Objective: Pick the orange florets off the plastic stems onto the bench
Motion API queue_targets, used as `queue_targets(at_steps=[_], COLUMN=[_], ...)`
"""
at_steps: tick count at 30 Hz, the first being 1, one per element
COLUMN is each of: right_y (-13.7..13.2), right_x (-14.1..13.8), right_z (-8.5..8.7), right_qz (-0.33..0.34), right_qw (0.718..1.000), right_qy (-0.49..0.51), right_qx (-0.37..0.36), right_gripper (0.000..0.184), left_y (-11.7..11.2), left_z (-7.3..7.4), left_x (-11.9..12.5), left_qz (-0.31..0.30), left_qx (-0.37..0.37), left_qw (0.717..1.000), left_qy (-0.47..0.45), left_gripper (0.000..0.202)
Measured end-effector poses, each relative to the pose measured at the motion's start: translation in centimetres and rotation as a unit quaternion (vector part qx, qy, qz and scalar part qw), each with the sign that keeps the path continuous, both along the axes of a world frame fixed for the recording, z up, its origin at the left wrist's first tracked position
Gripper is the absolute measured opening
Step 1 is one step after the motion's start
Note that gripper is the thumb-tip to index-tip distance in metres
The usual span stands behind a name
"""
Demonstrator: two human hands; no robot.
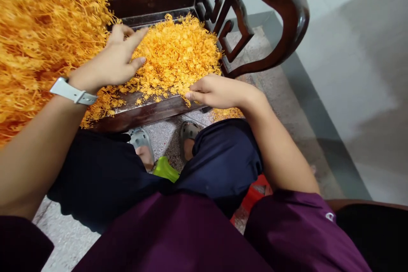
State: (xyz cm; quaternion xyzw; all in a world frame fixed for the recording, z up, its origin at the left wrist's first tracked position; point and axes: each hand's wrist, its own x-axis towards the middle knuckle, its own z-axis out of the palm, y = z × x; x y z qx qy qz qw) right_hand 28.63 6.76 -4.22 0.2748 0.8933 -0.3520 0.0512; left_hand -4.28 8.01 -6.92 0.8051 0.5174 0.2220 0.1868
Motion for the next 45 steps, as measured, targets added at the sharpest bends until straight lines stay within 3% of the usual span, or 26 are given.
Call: queue_targets(at_steps=[2,3,6,10,15,24,28,34,38,41,45], right_y=[0.0,0.1,0.1,0.2,0.0,0.7,0.6,0.0,-0.1,0.0,-1.0], right_x=[0.2,0.2,0.3,0.1,-0.7,-1.7,-2.2,-2.4,-2.6,-3.0,-3.8], right_z=[0.1,0.1,0.2,0.4,0.5,-0.3,-0.3,1.0,1.2,1.2,1.4], right_qz=[0.001,0.001,-0.002,-0.001,0.011,0.025,-0.002,-0.062,-0.070,-0.078,-0.021], right_qw=[1.000,1.000,0.998,0.994,0.994,0.994,0.992,0.985,0.984,0.982,0.992], right_qy=[0.009,0.015,0.036,0.066,0.067,0.108,0.119,0.149,0.150,0.146,0.087], right_qx=[0.014,0.023,0.053,0.082,0.091,0.017,0.039,0.060,0.071,0.091,0.092], right_gripper=[0.056,0.057,0.060,0.059,0.052,0.049,0.055,0.061,0.060,0.059,0.052], left_y=[0.5,0.5,-0.4,-2.5,-3.2,-1.5,-0.8,-1.1,-1.8,-2.0,0.0], left_z=[-0.3,-0.2,1.1,2.6,2.6,2.0,1.7,2.1,2.0,1.6,1.3], left_x=[0.5,0.8,2.9,6.6,8.5,6.3,6.6,8.4,9.2,9.3,6.8], left_qz=[0.015,0.007,-0.067,-0.139,-0.168,-0.117,-0.068,0.042,0.095,0.098,0.082], left_qx=[0.029,0.035,0.024,-0.004,-0.006,-0.009,-0.039,-0.133,-0.186,-0.207,-0.234], left_qw=[0.999,0.999,0.997,0.990,0.985,0.992,0.991,0.930,0.897,0.882,0.871], left_qy=[-0.004,0.000,0.006,-0.031,-0.031,-0.055,-0.110,-0.339,-0.389,-0.412,-0.425], left_gripper=[0.096,0.094,0.076,0.068,0.044,0.038,0.044,0.044,0.047,0.052,0.063])
